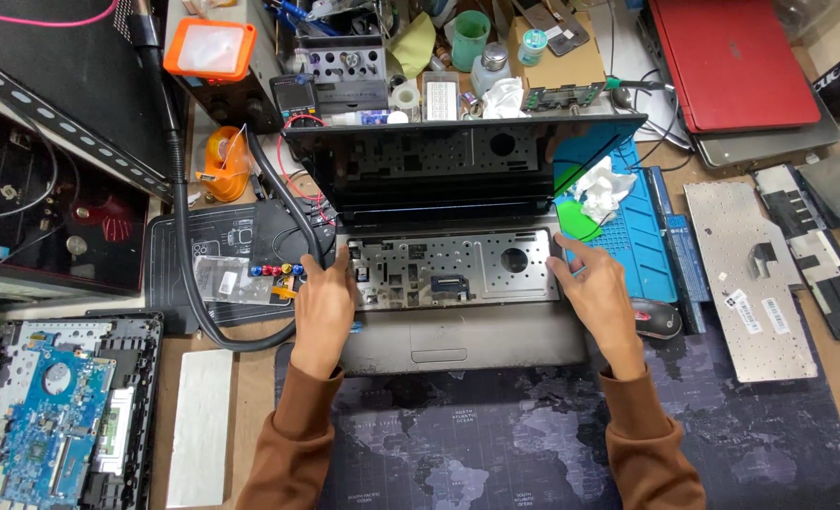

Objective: Installing a motherboard and keyboard into a laptop chassis during a repair process.

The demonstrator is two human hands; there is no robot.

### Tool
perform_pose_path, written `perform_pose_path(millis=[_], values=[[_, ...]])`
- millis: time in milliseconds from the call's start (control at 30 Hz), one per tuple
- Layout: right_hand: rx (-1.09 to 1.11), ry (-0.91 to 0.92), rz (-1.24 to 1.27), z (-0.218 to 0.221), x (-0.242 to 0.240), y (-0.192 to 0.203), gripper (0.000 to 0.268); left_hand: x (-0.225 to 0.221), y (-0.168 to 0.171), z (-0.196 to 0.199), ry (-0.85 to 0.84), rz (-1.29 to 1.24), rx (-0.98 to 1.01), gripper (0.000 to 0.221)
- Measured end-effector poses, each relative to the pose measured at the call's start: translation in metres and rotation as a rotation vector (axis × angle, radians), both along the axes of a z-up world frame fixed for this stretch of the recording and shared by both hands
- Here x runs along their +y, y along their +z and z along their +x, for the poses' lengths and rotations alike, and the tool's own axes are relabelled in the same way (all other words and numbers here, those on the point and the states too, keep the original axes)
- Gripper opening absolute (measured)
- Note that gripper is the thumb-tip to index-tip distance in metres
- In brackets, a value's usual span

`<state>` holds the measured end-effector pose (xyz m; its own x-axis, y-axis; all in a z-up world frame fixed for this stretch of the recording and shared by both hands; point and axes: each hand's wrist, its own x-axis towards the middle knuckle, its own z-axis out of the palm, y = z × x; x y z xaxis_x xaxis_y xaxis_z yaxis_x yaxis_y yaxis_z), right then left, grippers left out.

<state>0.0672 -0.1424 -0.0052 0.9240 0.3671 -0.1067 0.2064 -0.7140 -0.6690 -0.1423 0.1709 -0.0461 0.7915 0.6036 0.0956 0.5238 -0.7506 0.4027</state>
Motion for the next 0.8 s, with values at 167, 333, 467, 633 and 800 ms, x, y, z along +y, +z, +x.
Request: perform_pose_path(millis=[167, 333, 467, 633, 800], values=[[-0.015, 0.003, 0.016, -0.012, 0.002, 0.004, 0.042, -0.004, -0.007, -0.009, 0.020, 0.149, 0.024, 0.044], [-0.288, 0.071, -0.052, -0.035, 0.008, 0.001, 0.045, -0.021, 0.016, -0.017, 0.031, 0.070, 0.041, 0.046], [-0.477, 0.104, -0.041, -0.044, 0.004, -0.031, 0.047, -0.046, 0.021, -0.031, 0.013, -0.035, 0.052, 0.055], [-0.367, 0.087, -0.029, -0.049, -0.003, -0.043, 0.049, -0.058, 0.007, -0.052, 0.101, -0.098, 0.049, 0.050], [-0.413, 0.086, -0.081, -0.071, -0.002, -0.034, 0.052, -0.070, 0.019, -0.057, 0.164, -0.304, 0.023, 0.058]])
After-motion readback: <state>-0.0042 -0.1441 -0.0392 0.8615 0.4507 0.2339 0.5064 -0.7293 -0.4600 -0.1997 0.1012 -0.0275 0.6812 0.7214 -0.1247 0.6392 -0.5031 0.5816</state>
